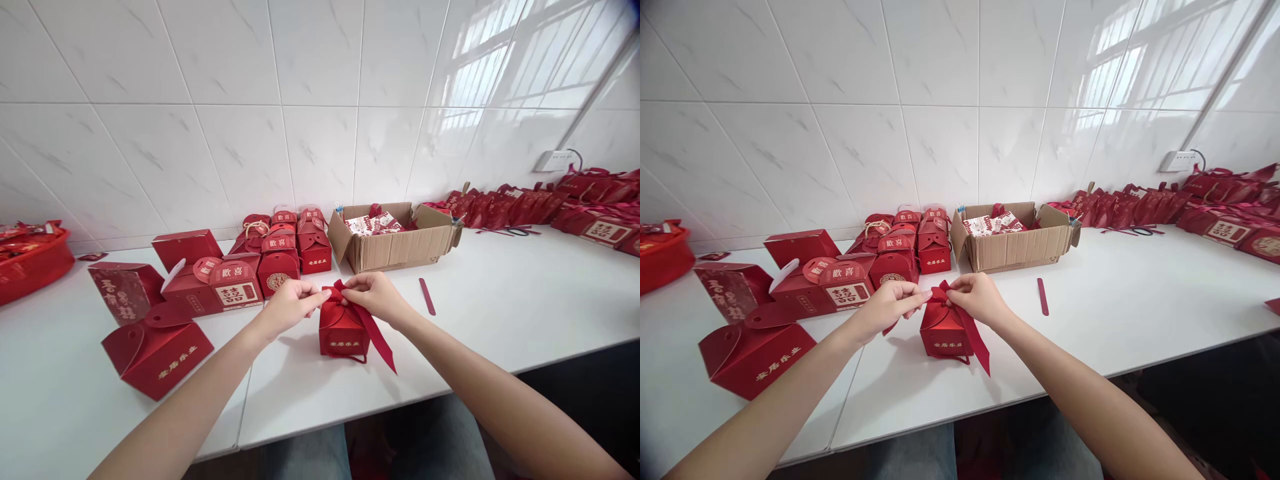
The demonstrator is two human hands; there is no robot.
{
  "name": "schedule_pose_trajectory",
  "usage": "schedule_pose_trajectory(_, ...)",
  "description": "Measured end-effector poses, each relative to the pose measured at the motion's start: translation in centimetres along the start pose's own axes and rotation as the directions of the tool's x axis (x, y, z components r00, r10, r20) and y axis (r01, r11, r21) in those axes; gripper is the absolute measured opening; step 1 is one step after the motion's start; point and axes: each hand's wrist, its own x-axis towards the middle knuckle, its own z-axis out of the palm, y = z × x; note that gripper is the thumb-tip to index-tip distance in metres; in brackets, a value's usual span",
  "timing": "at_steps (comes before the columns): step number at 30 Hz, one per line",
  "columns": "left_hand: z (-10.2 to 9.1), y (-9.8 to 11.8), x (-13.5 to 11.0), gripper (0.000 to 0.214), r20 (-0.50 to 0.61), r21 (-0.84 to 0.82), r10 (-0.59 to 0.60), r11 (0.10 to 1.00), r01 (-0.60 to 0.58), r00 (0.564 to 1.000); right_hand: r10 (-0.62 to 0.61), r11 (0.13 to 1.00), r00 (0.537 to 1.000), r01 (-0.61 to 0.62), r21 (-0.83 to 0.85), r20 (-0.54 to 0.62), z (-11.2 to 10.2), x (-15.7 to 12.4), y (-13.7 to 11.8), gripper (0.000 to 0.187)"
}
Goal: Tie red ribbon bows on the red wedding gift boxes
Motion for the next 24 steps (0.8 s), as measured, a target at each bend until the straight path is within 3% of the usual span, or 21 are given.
schedule_pose_trajectory(2, -0.3, 1.3, 0.2, 0.043, 0.064, -0.03, 0.007, 1.0, -0.005, 0.998, -0.113, 0.982, 0.993, 0.109, -0.154, -0.024, 0.2, -0.1, 0.0, 0.011)
schedule_pose_trajectory(4, -0.4, 2.5, 0.6, 0.043, 0.103, -0.058, 0.044, 0.998, -0.038, 0.994, -0.205, 0.945, 0.978, 0.209, -0.251, 0.045, 0.2, -0.3, -0.1, 0.016)
schedule_pose_trajectory(7, -0.4, 3.8, 1.6, 0.035, 0.134, -0.022, 0.09, 0.996, -0.088, 0.987, -0.246, 0.921, 0.954, 0.285, -0.266, 0.17, -0.1, -0.6, -0.1, 0.018)
schedule_pose_trajectory(10, -0.3, 5.1, 2.8, 0.029, 0.23, 0.018, 0.099, 0.994, -0.106, 0.968, -0.21, 0.934, 0.969, 0.239, -0.265, 0.132, -0.1, -0.6, 0.1, 0.02)
schedule_pose_trajectory(12, -0.2, 5.9, 3.7, 0.028, 0.292, -0.078, 0.133, 0.99, -0.115, 0.947, -0.16, 0.947, 0.984, 0.174, -0.269, 0.073, 0.0, -0.5, 0.3, 0.027)
schedule_pose_trajectory(14, 0.0, 6.3, 4.4, 0.033, 0.261, -0.192, 0.181, 0.972, -0.133, 0.948, -0.134, 0.953, 0.99, 0.138, -0.271, 0.033, 0.2, -0.4, 0.5, 0.03)
schedule_pose_trajectory(18, 0.0, 4.7, 4.5, 0.039, 0.012, -0.17, 0.223, 0.961, -0.217, 0.975, -0.165, 0.958, 0.985, 0.17, -0.23, 0.043, 0.2, -0.1, 0.5, 0.028)
schedule_pose_trajectory(20, -0.2, 3.0, 3.9, 0.039, 0.016, -0.104, 0.208, 0.973, -0.205, 0.978, -0.164, 0.966, 0.985, 0.172, -0.194, 0.057, 0.1, 0.0, 0.6, 0.03)
schedule_pose_trajectory(22, -0.3, 1.2, 3.2, 0.037, 0.093, -0.024, 0.174, 0.985, -0.173, 0.98, -0.171, 0.968, 0.983, 0.18, -0.176, 0.066, 0.1, 0.1, 0.8, 0.03)
schedule_pose_trajectory(24, -0.1, -0.4, 2.7, 0.031, 0.082, 0.034, 0.174, 0.984, -0.177, 0.981, -0.166, 0.97, 0.984, 0.174, -0.168, 0.063, 0.1, 0.1, 0.9, 0.028)
